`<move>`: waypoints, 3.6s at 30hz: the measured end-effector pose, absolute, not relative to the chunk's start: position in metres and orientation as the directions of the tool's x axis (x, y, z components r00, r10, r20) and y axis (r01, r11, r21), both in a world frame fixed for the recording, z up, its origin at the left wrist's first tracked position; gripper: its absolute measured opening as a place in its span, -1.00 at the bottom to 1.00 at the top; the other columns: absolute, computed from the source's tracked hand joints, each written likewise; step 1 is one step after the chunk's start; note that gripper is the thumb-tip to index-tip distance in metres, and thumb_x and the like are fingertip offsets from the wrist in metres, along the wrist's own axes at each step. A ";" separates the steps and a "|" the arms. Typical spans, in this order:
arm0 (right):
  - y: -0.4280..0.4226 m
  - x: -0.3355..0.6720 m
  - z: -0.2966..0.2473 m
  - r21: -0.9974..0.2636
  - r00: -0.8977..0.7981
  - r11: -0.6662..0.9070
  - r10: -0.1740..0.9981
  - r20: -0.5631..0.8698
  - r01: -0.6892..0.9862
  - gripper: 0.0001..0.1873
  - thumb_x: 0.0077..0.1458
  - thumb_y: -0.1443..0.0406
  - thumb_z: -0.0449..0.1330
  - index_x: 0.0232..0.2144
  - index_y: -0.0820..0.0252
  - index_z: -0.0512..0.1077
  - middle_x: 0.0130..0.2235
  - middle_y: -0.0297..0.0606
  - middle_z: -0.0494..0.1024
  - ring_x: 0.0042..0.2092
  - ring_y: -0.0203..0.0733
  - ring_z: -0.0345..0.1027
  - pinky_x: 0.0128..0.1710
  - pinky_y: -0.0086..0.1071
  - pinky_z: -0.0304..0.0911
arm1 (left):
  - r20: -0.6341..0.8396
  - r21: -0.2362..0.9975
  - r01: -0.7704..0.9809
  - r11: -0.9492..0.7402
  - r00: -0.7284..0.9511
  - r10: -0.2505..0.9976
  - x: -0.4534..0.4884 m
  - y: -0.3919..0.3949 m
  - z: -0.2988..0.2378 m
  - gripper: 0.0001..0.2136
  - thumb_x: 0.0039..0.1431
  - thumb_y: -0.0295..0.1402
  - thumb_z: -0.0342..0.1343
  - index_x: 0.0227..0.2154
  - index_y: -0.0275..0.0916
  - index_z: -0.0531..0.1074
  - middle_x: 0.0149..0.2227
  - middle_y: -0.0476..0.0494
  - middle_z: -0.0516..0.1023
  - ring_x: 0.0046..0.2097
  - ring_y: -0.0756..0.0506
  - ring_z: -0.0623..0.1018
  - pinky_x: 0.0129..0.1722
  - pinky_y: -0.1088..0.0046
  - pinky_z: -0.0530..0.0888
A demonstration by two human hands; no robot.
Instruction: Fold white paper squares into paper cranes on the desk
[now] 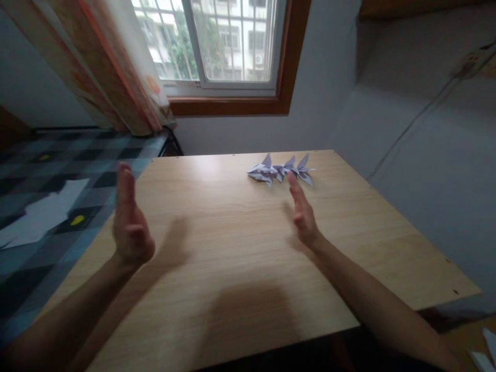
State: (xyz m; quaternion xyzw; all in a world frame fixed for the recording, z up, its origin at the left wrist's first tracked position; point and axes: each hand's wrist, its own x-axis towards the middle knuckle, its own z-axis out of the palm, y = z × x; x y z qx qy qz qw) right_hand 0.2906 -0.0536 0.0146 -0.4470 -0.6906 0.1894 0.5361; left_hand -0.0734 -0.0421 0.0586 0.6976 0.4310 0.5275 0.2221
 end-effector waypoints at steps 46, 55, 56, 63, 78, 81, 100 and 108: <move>-0.073 0.260 -0.006 -0.267 -0.762 0.744 0.645 0.049 0.613 0.15 0.03 -0.30 0.12 0.40 0.32 -0.03 0.41 0.09 0.06 0.43 0.18 -0.12 0.40 0.09 -0.25 | -0.124 0.203 0.559 -0.804 0.829 0.545 -0.048 -0.054 0.008 -0.08 0.20 0.24 -0.08 0.42 -0.27 -0.16 0.44 -0.38 -0.07 0.45 -0.33 -0.01 0.39 0.01 -0.08; -0.074 0.245 -0.016 -0.240 -0.669 0.813 0.576 0.469 0.531 -0.64 0.27 0.10 0.13 -0.06 0.24 0.48 -0.02 0.00 0.58 0.01 0.01 0.44 0.01 -0.09 0.35 | 0.236 0.277 0.597 -0.753 0.717 0.656 -0.015 0.000 0.015 -0.57 0.25 -0.14 0.11 0.11 -0.24 0.42 0.29 -0.37 0.32 0.30 -0.32 0.33 0.26 0.03 0.30; -0.074 0.244 -0.016 -0.239 -0.659 0.818 0.566 0.495 0.523 -0.71 0.28 0.15 0.13 -0.13 0.23 0.49 -0.08 -0.03 0.59 -0.06 -0.02 0.46 -0.05 -0.13 0.37 | 0.271 0.275 0.628 -0.728 0.676 0.685 -0.005 0.012 0.018 -0.63 0.26 -0.17 0.10 0.04 -0.24 0.46 0.27 -0.36 0.35 0.28 -0.30 0.35 0.25 0.03 0.31; -0.074 0.241 -0.012 -0.245 -0.634 0.828 0.548 0.545 0.505 -0.83 0.27 0.23 0.13 -0.21 0.20 0.45 -0.17 -0.11 0.59 -0.15 -0.07 0.45 -0.14 -0.18 0.36 | 0.274 0.310 0.735 -0.603 0.538 0.797 0.073 0.092 0.018 -0.53 0.29 -0.14 0.07 0.21 -0.16 0.35 0.39 -0.32 0.13 0.37 -0.33 0.21 0.30 0.04 0.22; -0.071 0.245 -0.013 -0.616 -0.401 0.654 0.757 0.517 0.440 -0.77 0.21 0.24 0.20 -0.08 0.15 0.44 -0.11 -0.08 0.56 -0.11 -0.08 0.48 -0.13 -0.20 0.43 | 0.465 0.860 0.216 -0.463 0.046 0.884 0.037 0.056 0.017 -0.56 0.15 -0.33 0.16 0.10 -0.25 0.42 0.16 -0.30 0.47 0.00 -0.18 0.59 -0.02 0.23 0.54; -0.056 0.237 -0.012 -0.933 -0.093 0.293 0.956 0.280 0.207 -0.65 0.13 0.17 0.27 -0.04 0.10 0.38 -0.17 -0.19 0.54 -0.26 -0.20 0.48 -0.26 -0.28 0.46 | 0.210 0.977 -0.043 -0.209 0.015 0.978 0.023 0.015 0.019 -0.52 0.01 -0.27 0.32 0.02 -0.28 0.48 -0.22 -0.18 0.66 -0.23 -0.14 0.64 -0.19 0.32 0.55; -0.035 0.166 -0.013 -0.985 0.024 0.173 0.985 0.172 -0.020 -0.76 -0.04 0.21 0.37 -0.47 0.15 0.37 -0.51 -0.39 0.49 -0.50 -0.28 0.40 -0.50 -0.41 0.33 | 0.219 0.970 0.097 -0.222 0.043 0.975 0.013 -0.043 -0.002 -0.76 0.08 -0.22 0.29 -0.30 -0.25 0.44 -0.32 -0.08 0.55 -0.33 -0.04 0.52 -0.31 0.47 0.44; -0.045 0.166 -0.011 -0.894 -0.177 0.437 0.892 0.416 0.102 -0.80 0.01 0.20 0.36 -0.35 0.14 0.44 0.03 -0.09 0.49 0.04 -0.06 0.42 -0.15 -0.27 0.46 | 0.137 0.990 -0.042 -0.132 0.164 0.977 0.009 -0.042 -0.005 -0.63 -0.03 -0.20 0.37 -0.22 -0.24 0.43 -0.25 -0.14 0.60 -0.22 -0.13 0.59 -0.16 0.34 0.51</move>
